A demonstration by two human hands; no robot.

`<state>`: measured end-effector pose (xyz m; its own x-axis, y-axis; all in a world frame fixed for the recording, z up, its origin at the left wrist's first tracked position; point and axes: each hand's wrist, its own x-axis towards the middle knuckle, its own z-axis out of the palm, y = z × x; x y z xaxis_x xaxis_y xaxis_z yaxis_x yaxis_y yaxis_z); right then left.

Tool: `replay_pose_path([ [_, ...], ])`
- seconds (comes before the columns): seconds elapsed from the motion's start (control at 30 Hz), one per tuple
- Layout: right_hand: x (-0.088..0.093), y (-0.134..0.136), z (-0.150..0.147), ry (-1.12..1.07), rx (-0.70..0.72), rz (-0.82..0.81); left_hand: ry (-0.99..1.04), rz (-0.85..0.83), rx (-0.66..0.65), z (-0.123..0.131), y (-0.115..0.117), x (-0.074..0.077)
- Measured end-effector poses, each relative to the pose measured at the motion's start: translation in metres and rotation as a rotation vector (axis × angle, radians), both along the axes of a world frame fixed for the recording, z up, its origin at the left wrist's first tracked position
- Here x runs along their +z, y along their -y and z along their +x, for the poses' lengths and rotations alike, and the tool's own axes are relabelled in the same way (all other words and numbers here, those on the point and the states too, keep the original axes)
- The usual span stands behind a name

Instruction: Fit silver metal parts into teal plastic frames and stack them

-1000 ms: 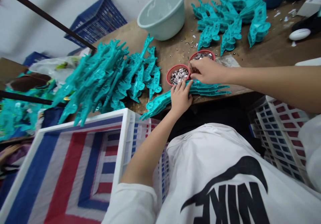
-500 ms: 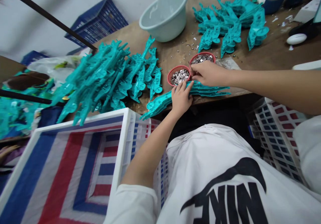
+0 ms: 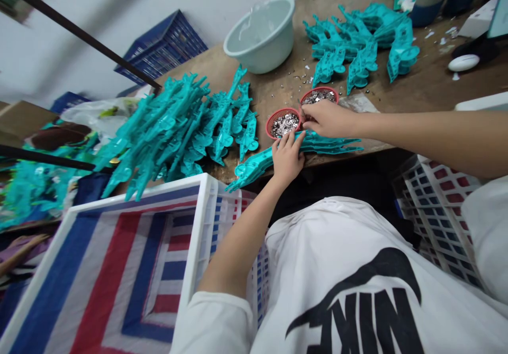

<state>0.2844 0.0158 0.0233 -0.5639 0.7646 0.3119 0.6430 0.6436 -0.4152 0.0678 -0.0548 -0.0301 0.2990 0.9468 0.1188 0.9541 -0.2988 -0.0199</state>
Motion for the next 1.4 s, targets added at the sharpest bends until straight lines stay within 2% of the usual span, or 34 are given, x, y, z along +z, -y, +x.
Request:
replay_pose_path([
  [0.37,0.004,0.002,-0.001,0.171,0.003,0.002,0.029,0.012,0.034,0.000,-0.005,-0.003],
  [0.53,0.022,-0.007,0.009,0.263,-0.054,0.010,0.039,0.023,0.046,0.000,-0.005,-0.003],
  [0.67,0.036,-0.024,0.032,0.540,-0.173,-0.048,0.061,0.029,0.063,0.002,-0.004,-0.002],
  [0.77,0.030,-0.036,0.044,0.726,-0.268,-0.149,0.070,0.039,0.063,0.001,-0.004,-0.002],
  [0.87,0.016,-0.044,0.046,0.729,-0.299,-0.135,0.070,0.047,0.058,0.000,-0.005,-0.004],
  [0.97,0.004,-0.043,0.040,0.551,-0.214,-0.001,0.079,0.060,0.055,-0.002,-0.005,-0.005],
  [1.03,0.001,-0.037,0.033,0.442,-0.086,0.081,0.088,0.061,0.057,-0.001,-0.004,-0.005],
  [1.1,0.001,-0.028,0.026,0.429,0.037,0.114,0.091,0.054,0.063,0.001,-0.002,-0.004],
  [1.17,0.002,-0.018,0.019,0.474,0.095,0.096,0.084,0.041,0.066,0.004,0.000,-0.001],
  [1.27,0.003,-0.008,0.014,0.540,0.078,0.020,0.054,-0.002,0.042,0.001,0.000,0.011],
  [1.33,0.002,-0.008,0.014,0.531,0.048,-0.013,0.027,-0.051,-0.024,-0.012,-0.001,0.027],
  [1.4,0.000,-0.011,0.016,0.499,0.034,-0.026,-0.027,-0.087,-0.098,-0.035,-0.002,0.049],
])
